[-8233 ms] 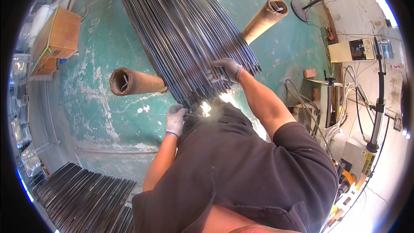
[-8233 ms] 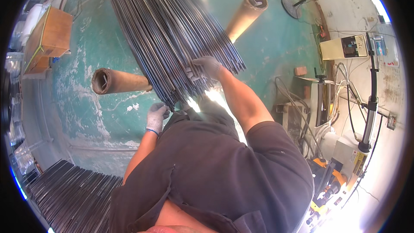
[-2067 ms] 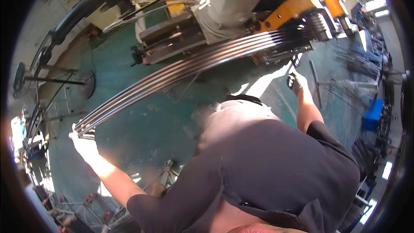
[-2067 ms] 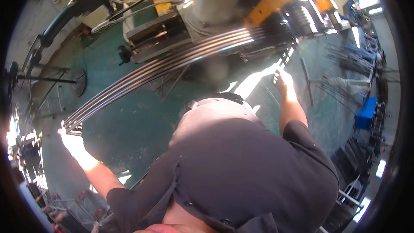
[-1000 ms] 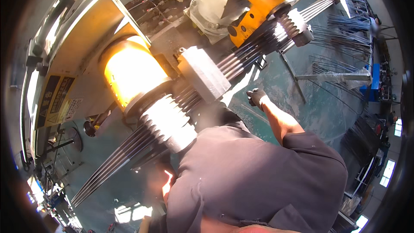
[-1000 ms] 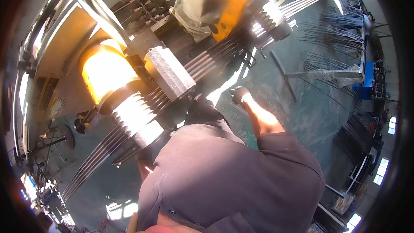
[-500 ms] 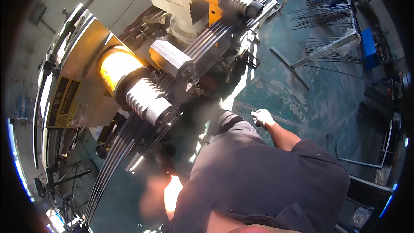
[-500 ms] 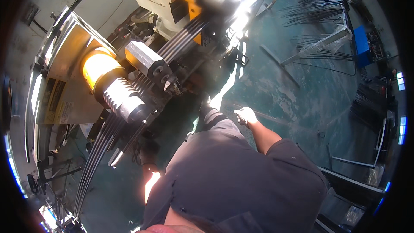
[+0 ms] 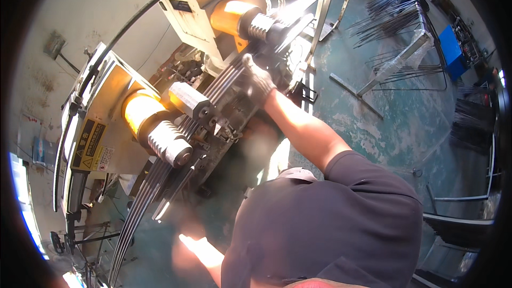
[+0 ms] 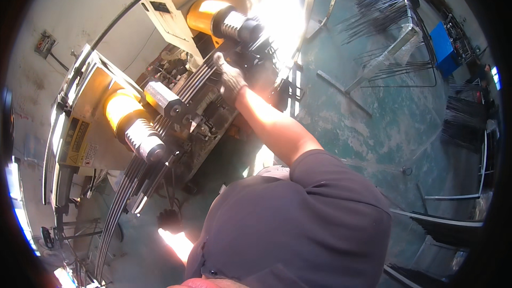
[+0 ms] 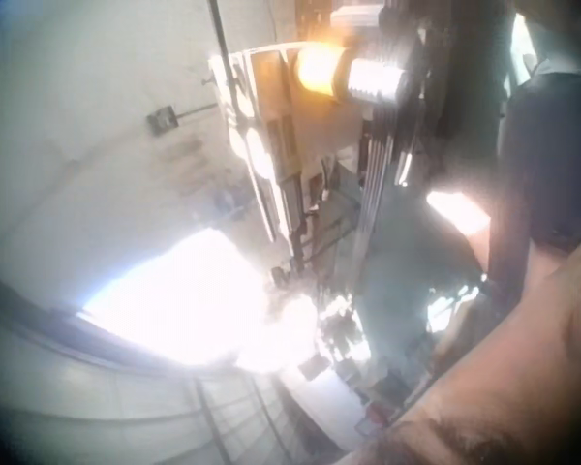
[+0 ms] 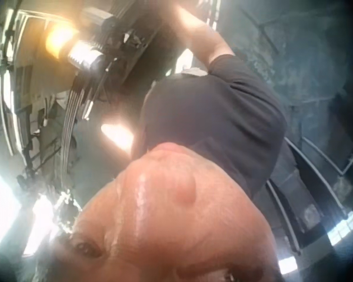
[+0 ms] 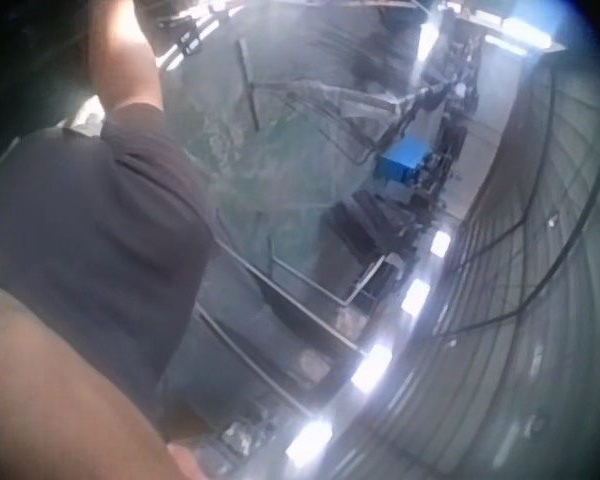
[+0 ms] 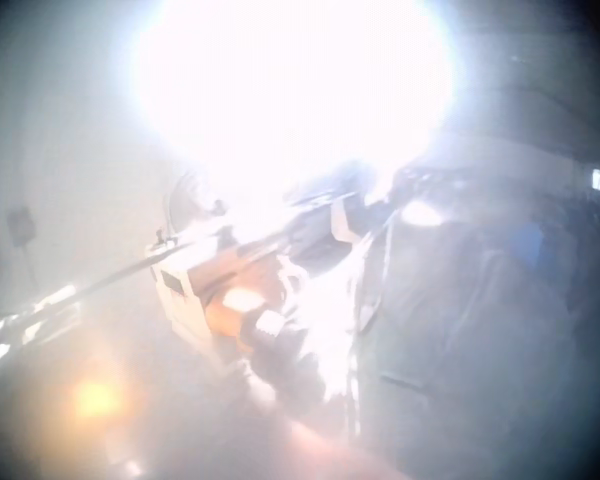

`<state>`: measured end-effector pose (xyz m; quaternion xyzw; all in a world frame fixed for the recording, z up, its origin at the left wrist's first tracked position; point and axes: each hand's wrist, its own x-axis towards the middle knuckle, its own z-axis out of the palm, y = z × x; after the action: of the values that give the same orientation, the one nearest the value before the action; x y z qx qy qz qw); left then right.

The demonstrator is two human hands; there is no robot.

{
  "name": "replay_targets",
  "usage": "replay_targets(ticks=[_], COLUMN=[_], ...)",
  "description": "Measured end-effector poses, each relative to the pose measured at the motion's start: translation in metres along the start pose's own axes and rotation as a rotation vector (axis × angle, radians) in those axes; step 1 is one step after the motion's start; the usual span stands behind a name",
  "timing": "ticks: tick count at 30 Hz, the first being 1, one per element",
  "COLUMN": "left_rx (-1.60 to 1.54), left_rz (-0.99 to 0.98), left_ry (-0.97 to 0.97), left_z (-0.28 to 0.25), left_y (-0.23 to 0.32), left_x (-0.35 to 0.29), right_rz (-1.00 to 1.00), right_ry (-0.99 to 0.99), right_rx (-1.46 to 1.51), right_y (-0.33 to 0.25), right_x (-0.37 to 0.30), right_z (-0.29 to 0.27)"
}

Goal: The person repeatedly feeds bundles of long metal rods into a bending machine, removes the bent pieces, and stacks them. The person also measures a bent rod against a wooden board and uses a tape measure to check dimensions.

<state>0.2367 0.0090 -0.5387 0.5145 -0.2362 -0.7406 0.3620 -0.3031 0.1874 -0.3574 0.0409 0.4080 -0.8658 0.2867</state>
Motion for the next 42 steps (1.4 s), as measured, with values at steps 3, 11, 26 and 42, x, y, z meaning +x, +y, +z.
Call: replay_targets(ticks=[3,11,26,42], left_rx=[0.024,0.73,0.064,0.827], left_rz=[0.091,0.716,0.932,1.361], left_ry=[0.042,-0.372,0.015,-0.005], left_z=[-0.013,-0.186,0.119,0.348], left_y=[0.028,0.185,0.368,0.367], left_x=[-0.005,-0.022,-0.132,-0.24], right_rz=[0.016,0.117,0.04,0.006], right_ry=[-0.02,-0.106,-0.078,-0.173], right_rx=[0.445,0.476,0.461,0.363], right_y=[-0.005,0.032,0.02,0.017], right_x=[0.029,0.02,0.057,0.053], right_z=[0.035,0.087,0.036,0.037])
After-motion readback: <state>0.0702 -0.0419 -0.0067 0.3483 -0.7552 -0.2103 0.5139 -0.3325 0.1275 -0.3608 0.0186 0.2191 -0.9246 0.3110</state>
